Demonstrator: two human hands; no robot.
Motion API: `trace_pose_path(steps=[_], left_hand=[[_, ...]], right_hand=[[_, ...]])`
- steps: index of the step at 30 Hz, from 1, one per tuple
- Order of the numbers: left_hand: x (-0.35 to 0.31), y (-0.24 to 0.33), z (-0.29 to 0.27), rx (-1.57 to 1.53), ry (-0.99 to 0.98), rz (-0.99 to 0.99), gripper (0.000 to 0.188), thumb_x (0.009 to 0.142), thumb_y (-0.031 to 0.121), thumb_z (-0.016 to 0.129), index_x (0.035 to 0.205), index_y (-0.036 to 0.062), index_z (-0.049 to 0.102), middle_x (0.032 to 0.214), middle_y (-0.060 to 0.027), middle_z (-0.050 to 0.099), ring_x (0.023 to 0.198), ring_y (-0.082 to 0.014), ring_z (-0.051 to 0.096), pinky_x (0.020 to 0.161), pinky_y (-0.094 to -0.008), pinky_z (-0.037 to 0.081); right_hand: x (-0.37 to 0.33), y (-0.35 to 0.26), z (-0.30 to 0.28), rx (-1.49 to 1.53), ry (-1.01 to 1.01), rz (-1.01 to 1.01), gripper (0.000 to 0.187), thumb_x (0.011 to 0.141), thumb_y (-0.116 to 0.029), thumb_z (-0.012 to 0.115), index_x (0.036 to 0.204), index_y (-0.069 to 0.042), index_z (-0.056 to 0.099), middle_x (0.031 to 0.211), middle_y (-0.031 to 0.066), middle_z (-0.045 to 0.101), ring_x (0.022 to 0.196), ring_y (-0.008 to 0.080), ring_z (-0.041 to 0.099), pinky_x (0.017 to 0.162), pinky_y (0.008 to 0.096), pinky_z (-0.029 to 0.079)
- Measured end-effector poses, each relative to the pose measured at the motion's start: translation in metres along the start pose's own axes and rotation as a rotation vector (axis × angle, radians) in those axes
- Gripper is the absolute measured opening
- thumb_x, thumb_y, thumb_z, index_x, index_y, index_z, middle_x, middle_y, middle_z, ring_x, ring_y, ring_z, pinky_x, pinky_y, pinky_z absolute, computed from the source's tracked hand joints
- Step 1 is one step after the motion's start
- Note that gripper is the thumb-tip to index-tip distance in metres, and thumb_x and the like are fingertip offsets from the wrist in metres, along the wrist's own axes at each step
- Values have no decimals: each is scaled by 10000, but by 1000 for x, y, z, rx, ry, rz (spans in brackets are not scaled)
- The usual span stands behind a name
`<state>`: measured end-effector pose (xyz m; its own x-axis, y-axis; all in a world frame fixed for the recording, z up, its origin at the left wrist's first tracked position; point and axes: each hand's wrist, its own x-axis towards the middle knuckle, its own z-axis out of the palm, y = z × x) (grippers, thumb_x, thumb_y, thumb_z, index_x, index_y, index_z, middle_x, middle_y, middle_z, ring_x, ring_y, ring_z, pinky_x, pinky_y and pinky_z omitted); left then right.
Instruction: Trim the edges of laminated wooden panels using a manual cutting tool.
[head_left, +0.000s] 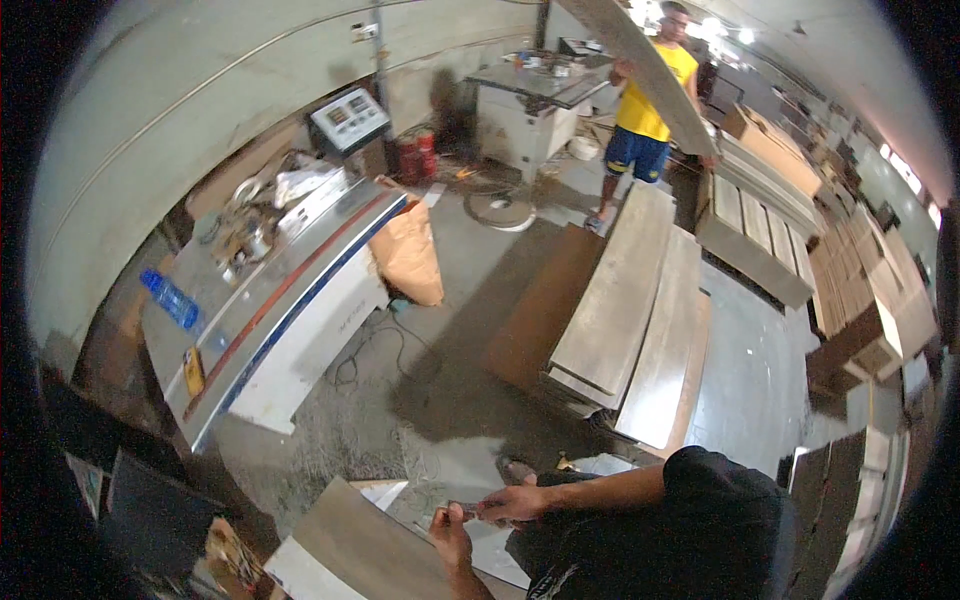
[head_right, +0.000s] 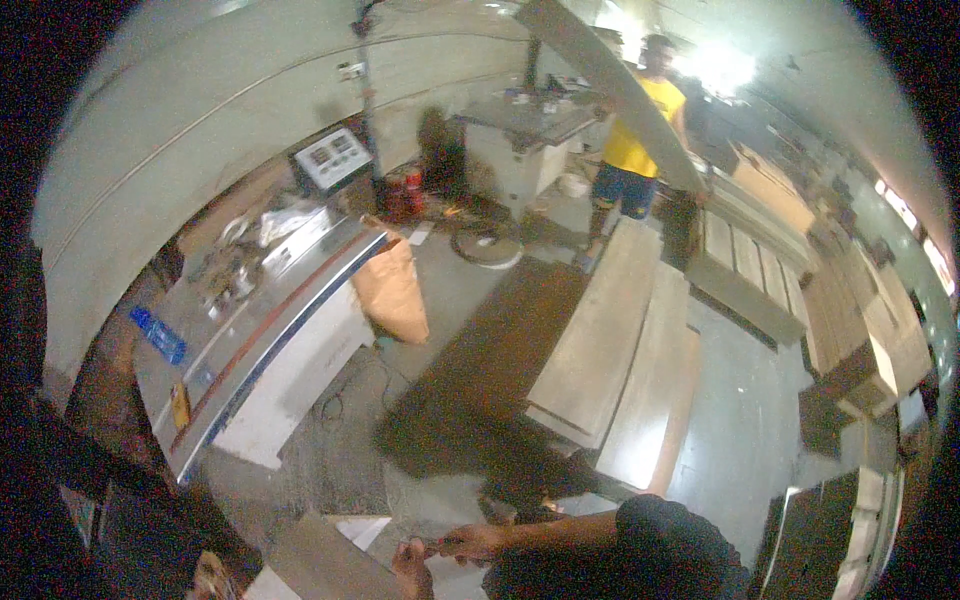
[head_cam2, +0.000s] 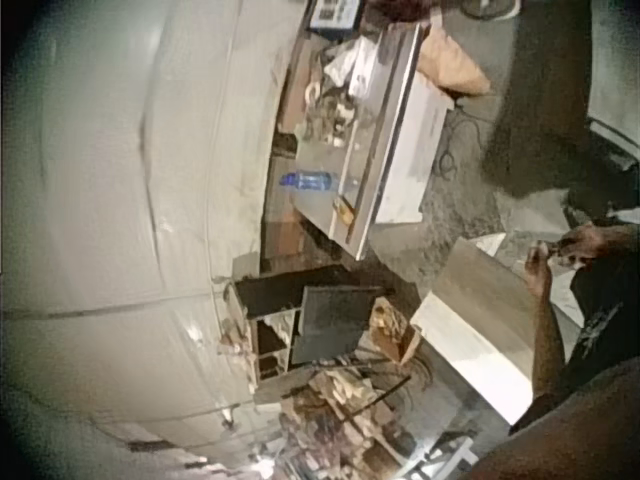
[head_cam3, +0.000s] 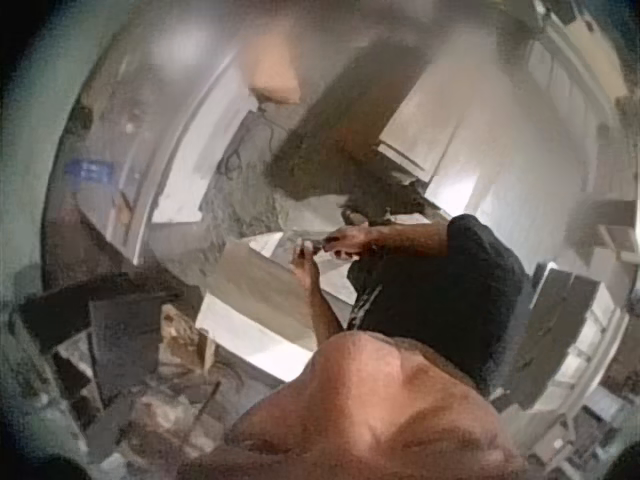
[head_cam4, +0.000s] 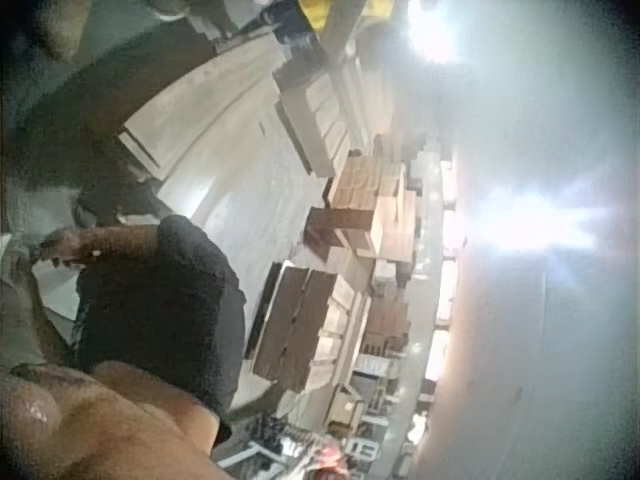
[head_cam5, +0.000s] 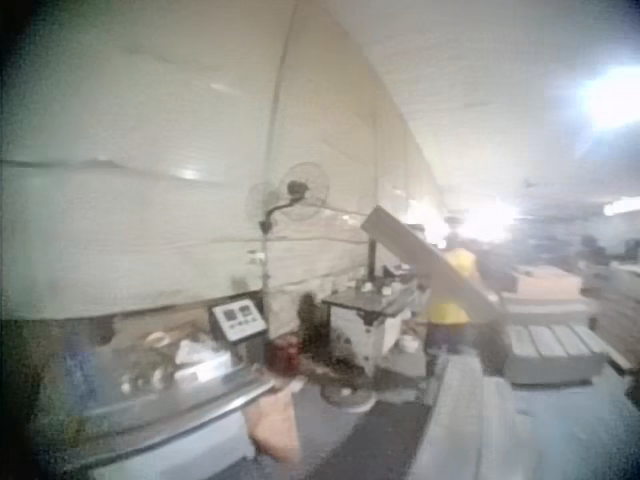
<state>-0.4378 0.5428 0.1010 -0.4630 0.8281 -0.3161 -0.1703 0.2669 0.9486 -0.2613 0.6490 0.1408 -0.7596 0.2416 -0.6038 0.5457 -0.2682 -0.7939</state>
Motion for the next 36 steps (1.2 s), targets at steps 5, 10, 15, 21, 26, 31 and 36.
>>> trace_pose_path(steps=[5, 10, 15, 21, 26, 31, 36], left_hand=[[-3, 11, 35, 267, 48, 121, 318, 1027, 227, 587, 796, 9, 563, 732, -82, 616, 682, -174, 552, 624, -366, 462], [2, 37, 99, 489, 143, 460, 381, 1047, 226, 519, 750, -12, 509, 641, -155, 534, 579, -287, 493, 590, -423, 426], [10, 33, 139, 434, -161, 153, 276, 1037, 191, 567, 898, -40, 624, 784, -146, 661, 710, -249, 638, 665, -389, 499], [-9, 73, 193, 53, -412, 76, 440, 1035, 264, 603, 1339, -53, 583, 1094, -100, 681, 980, -154, 630, 875, -305, 504], [-7, 69, 196, 313, -397, 194, 277, 986, 239, 645, 850, -2, 635, 770, -11, 643, 724, -97, 549, 693, -292, 455], [-19, 75, 197, 396, -457, 273, 297, 990, 236, 621, 808, 5, 576, 732, -26, 595, 685, -119, 511, 643, -316, 433], [-36, 88, 223, 398, -367, 423, 295, 1037, 224, 532, 828, 16, 521, 722, -31, 537, 675, -131, 469, 619, -335, 400]], right_hand=[[-2, 44, -6, 273, 3, -96, 441, 1091, -456, 491, 1242, -65, 629, 836, -10, 573, 700, 109, 588, 588, 283, 485], [-50, 27, -28, 839, 266, -74, 425, 1092, -395, 503, 1381, -84, 533, 866, 7, 584, 642, 97, 561, 542, 283, 478], [-99, 46, -104, 621, 533, -241, 524, 1043, -540, 548, 1361, -127, 609, 954, 11, 656, 741, 108, 591, 630, 292, 504], [-145, 59, -104, 341, 467, -248, 415, 1068, -437, 536, 1342, -127, 579, 896, 8, 630, 674, 103, 587, 539, 281, 480], [-178, 56, -90, 388, 309, -277, 427, 1063, -422, 540, 1379, -134, 547, 885, -10, 599, 654, 95, 545, 521, 256, 431], [-179, 76, -91, 541, 139, -326, 371, 1070, -418, 541, 1308, -137, 588, 869, -26, 591, 630, 77, 532, 513, 242, 425], [-192, 70, -87, 841, 51, -414, 318, 1087, -395, 515, 1221, -118, 593, 819, -40, 568, 577, 58, 508, 487, 211, 411]])
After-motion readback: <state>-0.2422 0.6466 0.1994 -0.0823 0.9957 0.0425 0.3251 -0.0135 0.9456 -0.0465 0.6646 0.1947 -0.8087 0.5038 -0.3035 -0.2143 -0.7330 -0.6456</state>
